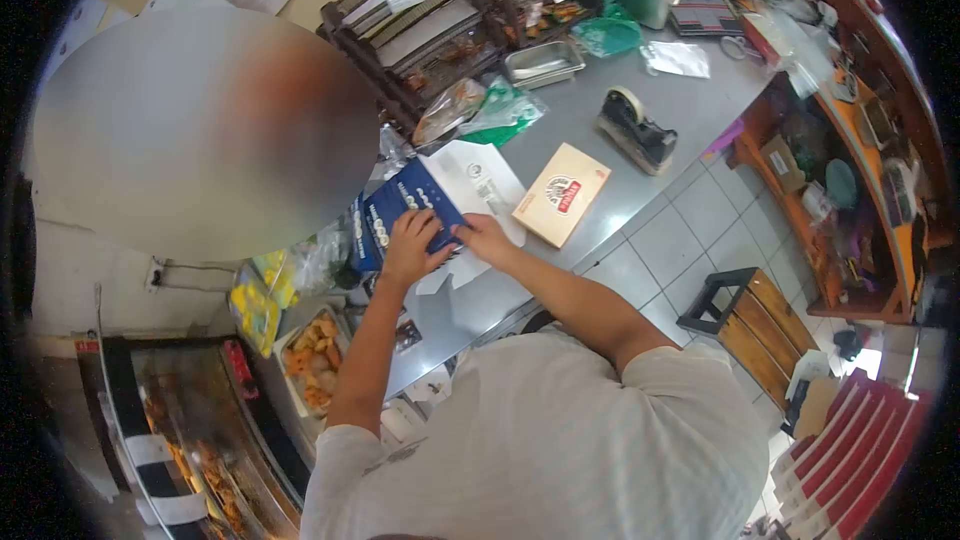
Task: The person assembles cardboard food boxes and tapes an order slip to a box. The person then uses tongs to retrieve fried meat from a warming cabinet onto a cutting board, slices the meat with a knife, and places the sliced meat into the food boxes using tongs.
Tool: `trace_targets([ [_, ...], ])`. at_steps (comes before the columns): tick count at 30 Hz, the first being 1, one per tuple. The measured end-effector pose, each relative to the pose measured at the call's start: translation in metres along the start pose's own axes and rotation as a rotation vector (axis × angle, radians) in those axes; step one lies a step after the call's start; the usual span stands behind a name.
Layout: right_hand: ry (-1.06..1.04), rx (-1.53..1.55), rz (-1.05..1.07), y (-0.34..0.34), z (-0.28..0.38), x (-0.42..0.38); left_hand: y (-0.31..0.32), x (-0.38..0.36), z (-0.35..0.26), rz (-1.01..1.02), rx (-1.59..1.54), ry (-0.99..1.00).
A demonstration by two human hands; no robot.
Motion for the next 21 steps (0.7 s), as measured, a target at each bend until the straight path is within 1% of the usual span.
trace_targets([
  [2, 0.05, -0.007, -0.027, -0.006, 0.008, -0.001, -0.004, -0.001, -0.001, -0.002, 0.003, 0.019],
  [6, 0.113, 0.138, -0.06, -0.007, 0.034, -0.004, -0.013, 0.0, -0.002, -0.008, 0.012, 0.001],
  [9, 0.135, 0.198, -0.055, -0.011, 0.033, 0.005, -0.012, -0.001, 0.0, -0.02, 0.044, -0.021],
  [10, 0.175, 0.259, -0.076, -0.013, 0.035, 0.005, -0.013, -0.002, 0.0, -0.016, 0.051, -0.037],
  [13, 0.162, 0.195, -0.158, -0.041, 0.039, 0.021, -0.007, -0.014, 0.007, 0.063, 0.112, -0.018],
  [14, 0.227, 0.494, -0.192, -0.051, 0.04, 0.026, 0.0, -0.027, 0.014, 0.098, 0.147, -0.013],
  [15, 0.294, 0.794, -0.228, -0.056, 0.056, 0.025, -0.006, -0.034, 0.017, 0.064, 0.132, -0.038],
  [17, 0.106, 0.738, -0.158, -0.076, 0.098, 0.039, -0.017, -0.041, 0.023, 0.0, 0.109, -0.083],
  [18, 0.071, 0.76, -0.134, -0.071, 0.119, 0.033, -0.03, -0.034, 0.019, -0.065, 0.04, -0.117],
  [21, -0.042, 0.771, -0.047, -0.053, 0.186, 0.012, -0.065, -0.021, 0.017, -0.385, -0.203, -0.339],
])
Point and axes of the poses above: each hand's wrist, its own x-axis towards the middle knuckle, its own y-axis out of the palm, z = x × y, the point moved 9 cm from there along x, towards the middle knuckle, and after that the axes turned 2 degrees about -z, right-handed, at the moved point
